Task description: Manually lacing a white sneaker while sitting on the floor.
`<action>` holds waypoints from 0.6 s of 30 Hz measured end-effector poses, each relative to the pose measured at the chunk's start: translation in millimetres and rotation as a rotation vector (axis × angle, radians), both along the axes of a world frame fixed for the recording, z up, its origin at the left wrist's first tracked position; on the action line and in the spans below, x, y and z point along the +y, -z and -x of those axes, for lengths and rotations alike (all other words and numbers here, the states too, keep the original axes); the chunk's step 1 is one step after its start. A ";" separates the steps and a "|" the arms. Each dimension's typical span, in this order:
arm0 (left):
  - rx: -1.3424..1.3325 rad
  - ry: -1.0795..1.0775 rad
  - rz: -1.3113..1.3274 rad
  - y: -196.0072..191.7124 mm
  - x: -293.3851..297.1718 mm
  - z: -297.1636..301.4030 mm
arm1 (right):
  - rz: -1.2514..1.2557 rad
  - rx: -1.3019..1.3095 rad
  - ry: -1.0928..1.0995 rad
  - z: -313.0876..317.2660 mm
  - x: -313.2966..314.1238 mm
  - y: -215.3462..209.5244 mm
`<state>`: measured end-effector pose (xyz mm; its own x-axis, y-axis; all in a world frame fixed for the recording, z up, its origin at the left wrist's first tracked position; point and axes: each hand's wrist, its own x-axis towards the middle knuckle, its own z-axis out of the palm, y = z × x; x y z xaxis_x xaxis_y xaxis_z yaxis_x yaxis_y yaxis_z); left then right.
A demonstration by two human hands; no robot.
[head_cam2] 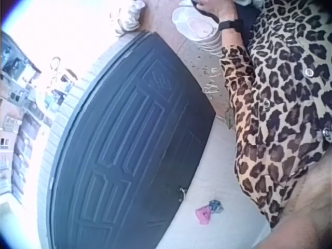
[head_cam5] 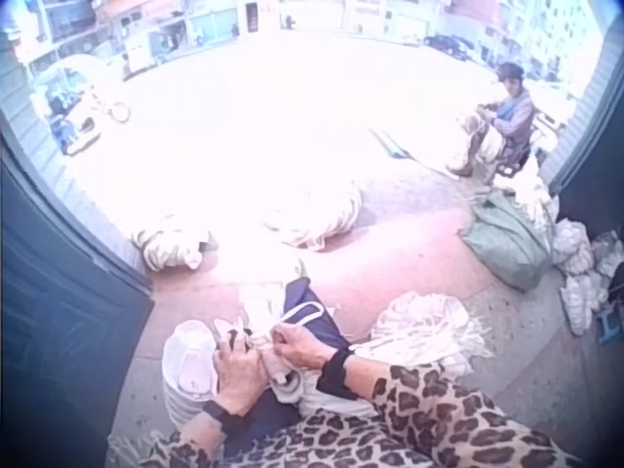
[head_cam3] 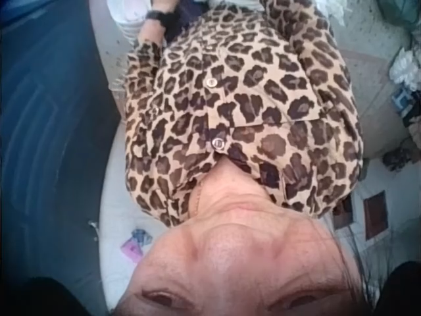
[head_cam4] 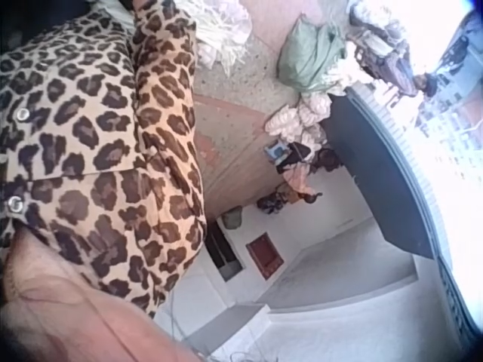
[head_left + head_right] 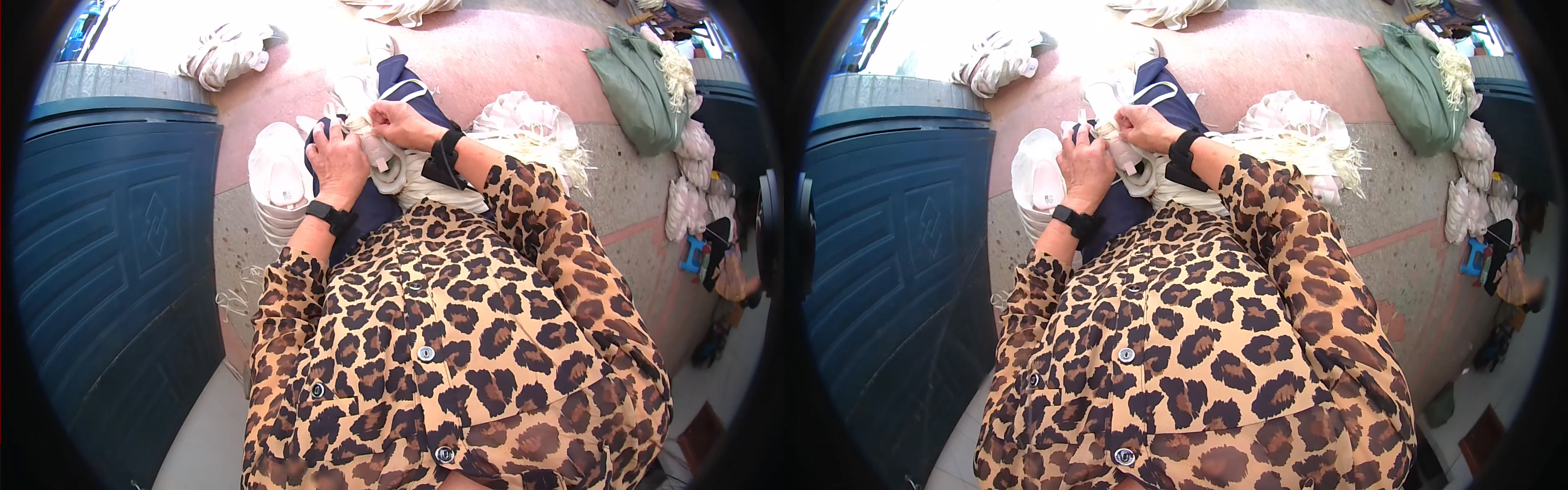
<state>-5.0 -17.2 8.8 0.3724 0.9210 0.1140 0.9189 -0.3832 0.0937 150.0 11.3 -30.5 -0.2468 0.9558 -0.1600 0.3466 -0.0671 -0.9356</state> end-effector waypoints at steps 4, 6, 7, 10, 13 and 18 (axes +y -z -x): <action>0.000 -0.054 0.038 6.9 0.6 -1.2 | 0.011 -0.010 0.006 0.7 1.9 -2.5; -0.088 -0.089 0.083 13.7 1.8 0.4 | 0.022 0.007 0.012 3.2 2.2 -0.7; -0.178 -0.121 0.126 15.6 2.6 0.9 | 0.033 0.022 0.021 3.2 2.5 1.0; -0.251 -0.133 0.218 14.2 7.7 2.6 | -0.006 -0.088 -0.041 2.7 6.6 1.8; -0.382 -0.196 0.318 6.5 13.2 0.8 | 0.046 -0.086 -0.084 1.1 3.7 -12.0; -0.821 -0.138 0.100 26.2 24.0 27.5 | -0.047 -0.198 0.043 4.1 2.5 -14.2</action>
<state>-32.5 6.8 -17.4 0.0895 0.9724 0.2155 0.5817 -0.2267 0.7812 145.9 13.8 -16.3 -0.1736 0.9724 -0.1558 0.5219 -0.0434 -0.8519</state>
